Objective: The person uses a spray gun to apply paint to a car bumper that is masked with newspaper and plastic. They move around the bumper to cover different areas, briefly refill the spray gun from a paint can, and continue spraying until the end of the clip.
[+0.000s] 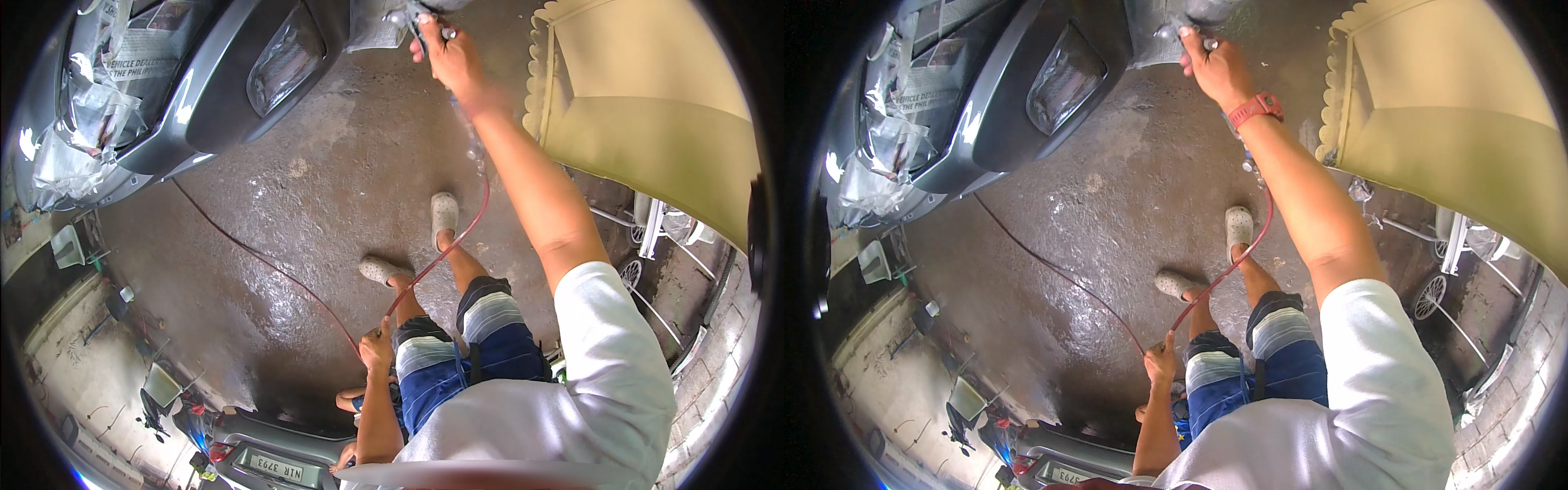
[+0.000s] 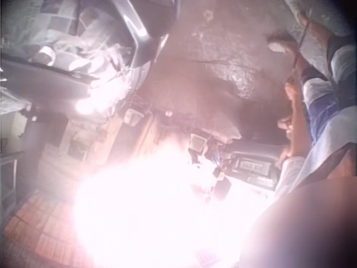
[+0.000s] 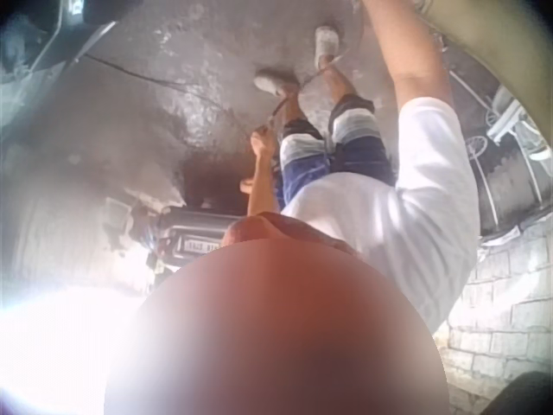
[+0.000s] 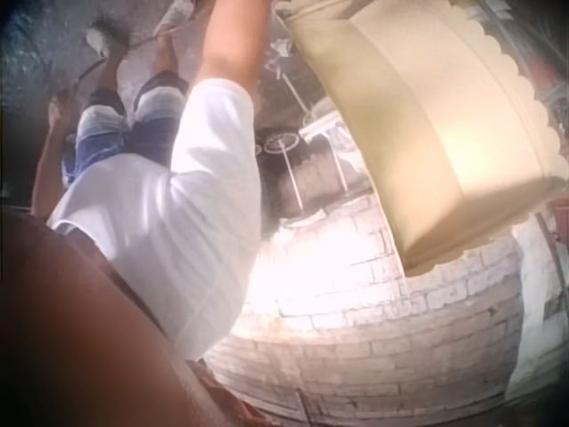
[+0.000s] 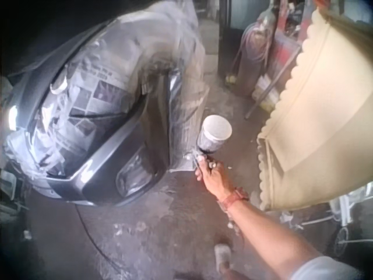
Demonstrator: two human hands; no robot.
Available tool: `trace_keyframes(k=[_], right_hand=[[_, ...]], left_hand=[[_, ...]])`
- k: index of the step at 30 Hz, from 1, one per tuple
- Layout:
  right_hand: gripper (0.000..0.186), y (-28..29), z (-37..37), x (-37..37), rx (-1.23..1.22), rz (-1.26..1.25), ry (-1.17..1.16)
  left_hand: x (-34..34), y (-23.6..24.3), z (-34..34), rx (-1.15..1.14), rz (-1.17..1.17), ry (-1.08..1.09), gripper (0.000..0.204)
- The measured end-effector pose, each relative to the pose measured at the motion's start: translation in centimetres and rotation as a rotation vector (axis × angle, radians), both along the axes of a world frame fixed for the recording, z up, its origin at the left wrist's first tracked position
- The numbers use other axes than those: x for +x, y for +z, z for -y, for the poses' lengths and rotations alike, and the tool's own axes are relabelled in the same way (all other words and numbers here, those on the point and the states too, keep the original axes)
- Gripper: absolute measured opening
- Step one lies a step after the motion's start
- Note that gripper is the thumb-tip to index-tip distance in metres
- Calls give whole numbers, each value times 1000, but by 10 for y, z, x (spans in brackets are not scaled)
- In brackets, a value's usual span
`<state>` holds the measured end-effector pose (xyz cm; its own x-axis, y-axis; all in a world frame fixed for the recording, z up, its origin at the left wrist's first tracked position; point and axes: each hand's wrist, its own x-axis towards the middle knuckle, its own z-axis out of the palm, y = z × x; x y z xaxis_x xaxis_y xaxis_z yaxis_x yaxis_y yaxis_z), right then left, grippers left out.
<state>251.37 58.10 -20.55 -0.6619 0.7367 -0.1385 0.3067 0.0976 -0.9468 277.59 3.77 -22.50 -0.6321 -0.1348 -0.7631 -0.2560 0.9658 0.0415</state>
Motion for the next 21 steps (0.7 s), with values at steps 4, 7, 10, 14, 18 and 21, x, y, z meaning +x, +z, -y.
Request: trace_keyframes(k=[4, 7, 10, 14, 18, 21], right_hand=[[58, 13, -1, 2, 17, -49, -4], [55, 30, 19, 29, -49, 0, 135], [52, 45, 35, 46, -104, -50, 297], [53, 60, 23, 37, -174, -30, 359], [56, 70, -19, 2, -65, 15, 179], [56, 76, -38, -14, 102, -82, 14]], left_hand=[[-4, 6, -8, 12, -19, -9, 80], [-6, 12, -9, 8, -15, -33, 79], [-7, 19, -13, 1, 12, -82, 78], [-3, 27, -22, 20, 31, -96, 76], [-3, 26, -29, 45, 16, -86, 73], [-1, 28, -35, 29, -39, -129, 73]])
